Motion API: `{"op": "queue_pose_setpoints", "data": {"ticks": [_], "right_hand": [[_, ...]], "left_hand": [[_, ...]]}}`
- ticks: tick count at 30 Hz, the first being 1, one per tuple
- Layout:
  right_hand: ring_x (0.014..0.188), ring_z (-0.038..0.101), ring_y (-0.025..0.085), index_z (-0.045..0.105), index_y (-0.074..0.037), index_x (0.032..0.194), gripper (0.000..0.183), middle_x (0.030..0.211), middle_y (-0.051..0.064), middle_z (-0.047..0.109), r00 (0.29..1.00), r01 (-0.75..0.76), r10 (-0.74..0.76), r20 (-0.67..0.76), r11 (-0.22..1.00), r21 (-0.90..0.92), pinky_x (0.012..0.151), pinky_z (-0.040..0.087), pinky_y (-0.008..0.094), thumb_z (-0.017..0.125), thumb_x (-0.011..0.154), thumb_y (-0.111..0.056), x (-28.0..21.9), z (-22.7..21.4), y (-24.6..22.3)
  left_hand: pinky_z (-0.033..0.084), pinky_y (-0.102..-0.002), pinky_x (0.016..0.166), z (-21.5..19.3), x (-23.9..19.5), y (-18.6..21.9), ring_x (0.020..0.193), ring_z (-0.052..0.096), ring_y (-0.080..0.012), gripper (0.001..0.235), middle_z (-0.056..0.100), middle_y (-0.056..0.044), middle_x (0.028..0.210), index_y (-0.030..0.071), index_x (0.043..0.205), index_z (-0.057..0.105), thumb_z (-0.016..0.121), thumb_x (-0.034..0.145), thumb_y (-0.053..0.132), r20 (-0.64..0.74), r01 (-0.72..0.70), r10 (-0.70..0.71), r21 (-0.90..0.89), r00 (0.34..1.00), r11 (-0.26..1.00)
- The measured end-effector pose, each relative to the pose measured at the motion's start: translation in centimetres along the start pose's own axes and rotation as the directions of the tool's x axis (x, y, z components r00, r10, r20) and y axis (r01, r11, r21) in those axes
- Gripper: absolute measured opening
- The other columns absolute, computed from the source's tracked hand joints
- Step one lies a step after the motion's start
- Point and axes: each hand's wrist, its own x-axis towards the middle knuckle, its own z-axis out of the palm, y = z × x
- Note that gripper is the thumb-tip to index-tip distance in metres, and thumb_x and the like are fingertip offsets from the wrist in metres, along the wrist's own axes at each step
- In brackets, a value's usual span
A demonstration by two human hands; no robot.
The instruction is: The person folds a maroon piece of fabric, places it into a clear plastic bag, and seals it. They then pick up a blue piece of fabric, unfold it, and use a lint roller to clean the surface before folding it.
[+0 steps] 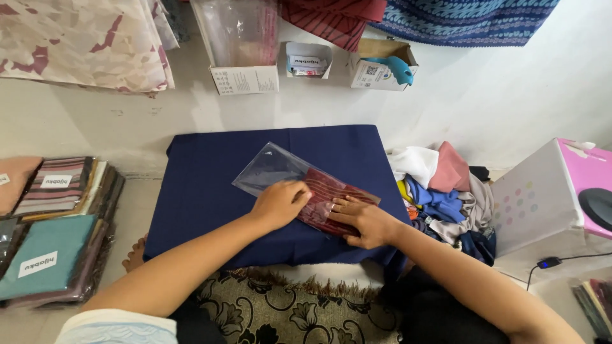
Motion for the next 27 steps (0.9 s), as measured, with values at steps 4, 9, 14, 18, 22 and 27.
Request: {"op": "queue_pose_setpoints", "data": {"ticks": [4, 9, 14, 18, 22, 27], "right_hand": [[0.135, 0.054, 0.041, 0.070, -0.011, 0.128, 0.058, 0.130, 0.015, 0.069, 0.995, 0.030, -0.042, -0.093, 0.991, -0.133, 0.115, 0.033, 0.059, 0.069, 0.080, -0.044, -0.3, -1.2, -0.9], [0.151, 0.004, 0.055, 0.046, -0.038, 0.152, 0.087, 0.171, 0.017, 0.008, 0.871, -0.368, 0.432, 0.236, 0.890, -0.269, 0.113, 0.011, 0.079, 0.067, 0.077, -0.076, -1.2, -3.2, -3.3], [0.149, 0.012, 0.057, 0.045, -0.039, 0.154, 0.080, 0.169, 0.018, 0.011, 0.840, -0.428, 0.483, 0.247, 0.870, -0.244, 0.111, 0.025, 0.075, 0.068, 0.081, -0.061, -3.1, -2.8, -2.5], [0.143, 0.024, 0.061, 0.045, -0.032, 0.156, 0.067, 0.162, 0.020, 0.029, 0.936, -0.292, 0.335, 0.106, 0.911, -0.292, 0.112, 0.034, 0.063, 0.055, 0.090, -0.041, -4.5, -0.5, -1.5], [0.141, 0.025, 0.064, 0.043, -0.025, 0.157, 0.072, 0.161, 0.024, 0.030, 0.960, -0.201, 0.253, 0.120, 0.921, -0.333, 0.111, 0.035, 0.061, 0.045, 0.094, -0.060, -4.2, -0.8, -1.8], [0.143, 0.022, 0.063, 0.037, -0.028, 0.160, 0.093, 0.164, 0.020, 0.026, 0.934, -0.236, 0.319, 0.160, 0.888, -0.394, 0.110, 0.038, 0.061, 0.069, 0.079, -0.061, -4.1, -0.3, -2.0]], "left_hand": [[0.053, -0.040, 0.097, 4.0, 2.6, -4.0, 0.121, 0.061, -0.0305, 0.031, 0.067, -0.008, 0.121, 0.018, 0.120, 0.067, 0.049, 0.104, 0.037, -0.202, -0.407, 0.443, 0.193, 0.874, 0.893], [0.037, -0.047, 0.114, 5.0, 3.7, -3.7, 0.144, 0.040, -0.0366, 0.054, 0.046, -0.013, 0.155, 0.014, 0.154, 0.043, 0.038, 0.106, 0.039, -0.046, -0.521, 0.568, 0.343, 0.822, 0.782], [0.028, -0.048, 0.120, 7.3, 5.3, -4.5, 0.151, 0.029, -0.0363, 0.066, 0.038, -0.011, 0.162, 0.015, 0.160, 0.033, 0.034, 0.104, 0.051, 0.084, -0.552, 0.567, 0.384, 0.819, 0.740], [0.021, -0.050, 0.123, 9.1, 5.4, -5.9, 0.153, 0.023, -0.0373, 0.071, 0.031, -0.012, 0.166, 0.014, 0.162, 0.028, 0.029, 0.105, 0.056, 0.193, -0.551, 0.519, 0.370, 0.833, 0.748], [0.021, -0.051, 0.123, 9.0, 5.4, -6.1, 0.153, 0.023, -0.0377, 0.071, 0.030, -0.013, 0.166, 0.014, 0.161, 0.029, 0.028, 0.105, 0.057, 0.199, -0.554, 0.519, 0.364, 0.832, 0.749], [0.021, -0.052, 0.123, 8.8, 5.2, -6.2, 0.154, 0.022, -0.0382, 0.071, 0.029, -0.012, 0.167, 0.014, 0.163, 0.026, 0.028, 0.105, 0.057, 0.199, -0.568, 0.533, 0.342, 0.823, 0.749]]}}
